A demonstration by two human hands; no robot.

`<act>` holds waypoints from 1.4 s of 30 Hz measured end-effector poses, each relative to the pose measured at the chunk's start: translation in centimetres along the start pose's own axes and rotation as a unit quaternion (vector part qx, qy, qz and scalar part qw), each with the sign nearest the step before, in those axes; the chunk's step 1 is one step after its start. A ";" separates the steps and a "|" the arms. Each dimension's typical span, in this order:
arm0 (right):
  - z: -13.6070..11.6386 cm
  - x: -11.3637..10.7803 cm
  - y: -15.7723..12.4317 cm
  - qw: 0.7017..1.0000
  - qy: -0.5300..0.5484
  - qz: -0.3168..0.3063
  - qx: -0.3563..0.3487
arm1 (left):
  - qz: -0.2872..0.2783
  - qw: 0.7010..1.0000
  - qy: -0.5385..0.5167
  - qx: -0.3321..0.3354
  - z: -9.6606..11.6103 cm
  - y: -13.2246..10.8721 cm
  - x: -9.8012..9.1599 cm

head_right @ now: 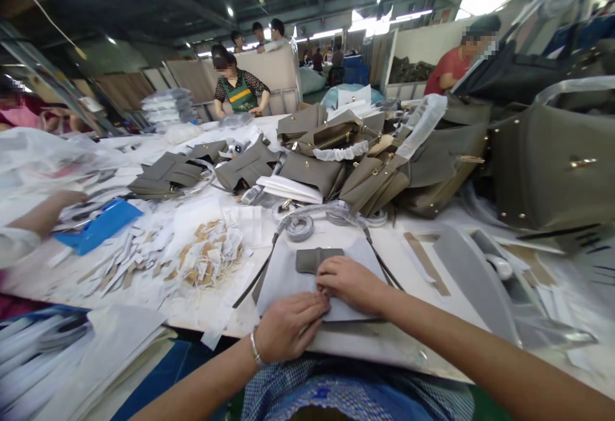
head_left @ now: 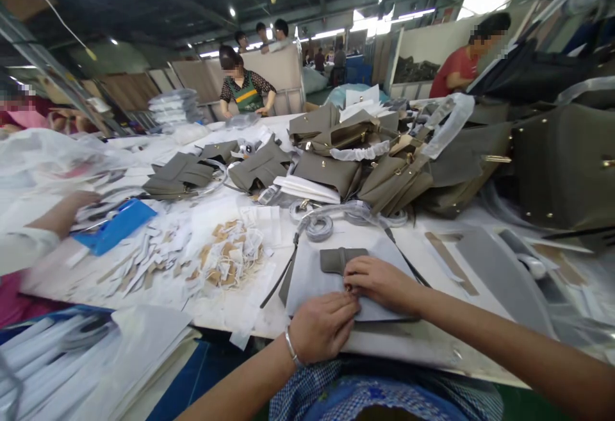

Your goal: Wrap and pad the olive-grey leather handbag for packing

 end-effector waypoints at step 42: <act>3.2 -10.5 10.6 0.976 -0.174 0.087 0.101 | 0.098 0.993 0.001 -0.060 -0.5 -0.6 -0.3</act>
Point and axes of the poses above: each hand's wrist, its own y-axis towards the middle knuckle, its own x-axis out of the palm, z = x × y, the point moved 9 cm from there along y, towards the middle knuckle, and after that the axes turned 15 degrees about y, right-handed, at the moved point
